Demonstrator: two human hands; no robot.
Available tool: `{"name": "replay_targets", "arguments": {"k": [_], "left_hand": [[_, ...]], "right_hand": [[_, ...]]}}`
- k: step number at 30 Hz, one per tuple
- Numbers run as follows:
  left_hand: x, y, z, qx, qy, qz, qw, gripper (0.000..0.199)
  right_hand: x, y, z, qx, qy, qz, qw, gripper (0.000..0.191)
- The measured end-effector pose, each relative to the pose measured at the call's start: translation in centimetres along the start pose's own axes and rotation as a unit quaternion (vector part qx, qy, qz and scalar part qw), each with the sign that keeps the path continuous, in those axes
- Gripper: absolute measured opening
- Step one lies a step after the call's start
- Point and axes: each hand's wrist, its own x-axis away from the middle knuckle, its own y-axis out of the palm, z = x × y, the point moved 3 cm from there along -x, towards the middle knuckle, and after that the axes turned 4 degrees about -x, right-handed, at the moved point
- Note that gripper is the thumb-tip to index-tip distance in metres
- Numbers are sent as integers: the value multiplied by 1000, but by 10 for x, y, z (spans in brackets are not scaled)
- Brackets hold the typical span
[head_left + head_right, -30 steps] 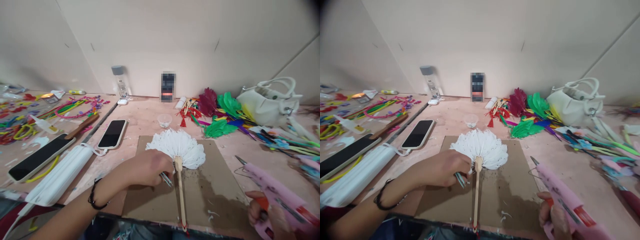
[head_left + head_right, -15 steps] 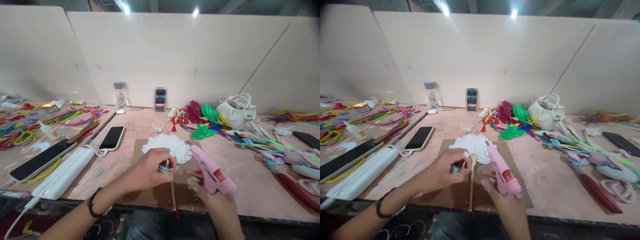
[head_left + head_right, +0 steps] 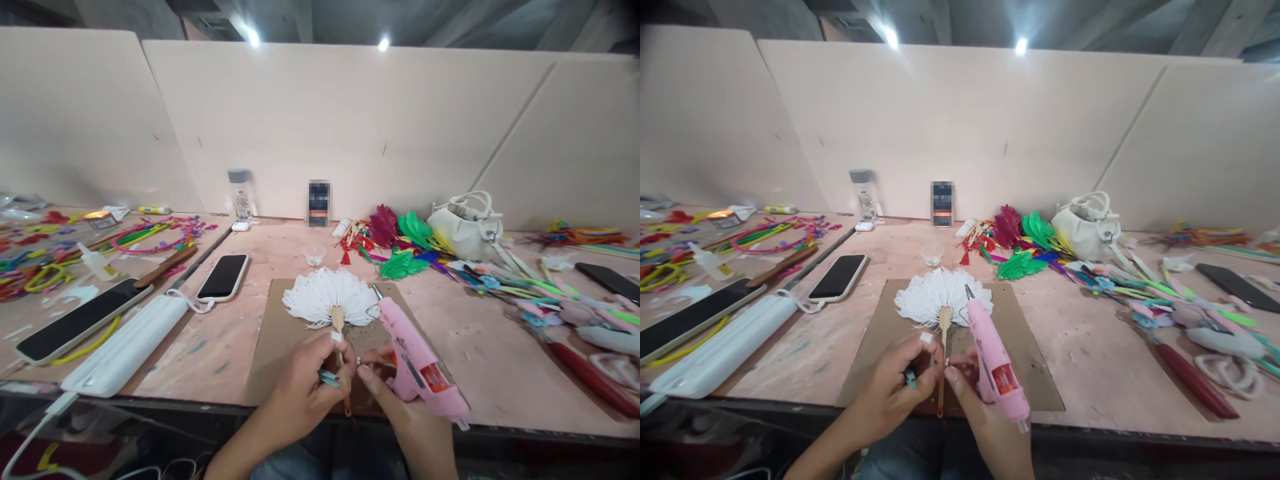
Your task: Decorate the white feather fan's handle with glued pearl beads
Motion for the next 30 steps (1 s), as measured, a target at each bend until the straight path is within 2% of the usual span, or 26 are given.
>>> {"name": "replay_targets", "arguments": {"k": [3,7,13,16,20,25,30], "left_hand": [[4,2,-2,-17,-6,-9,1000,16],[9,4,-2,-46,14,-8,999,13],[8,4,2,-64,18,-33,997,9],[9,4,3,-68,6,-43,997,8],[10,4,3,-82,3,-29,996,6],[10,4,3,-84,-4,-3,996,7],[11,1,-4,-115,-12,38,993,11]], "right_hand": [[-1,-2,1,37,-42,1,998,16],[0,-3,3,69,-60,4,996,19],[3,-1,1,56,-31,-23,998,15],[2,-1,-1,43,-6,-7,999,14],[1,1,-3,57,1,-26,998,14],[3,4,-7,20,43,13,999,17],[2,1,-7,46,39,18,998,20]]}}
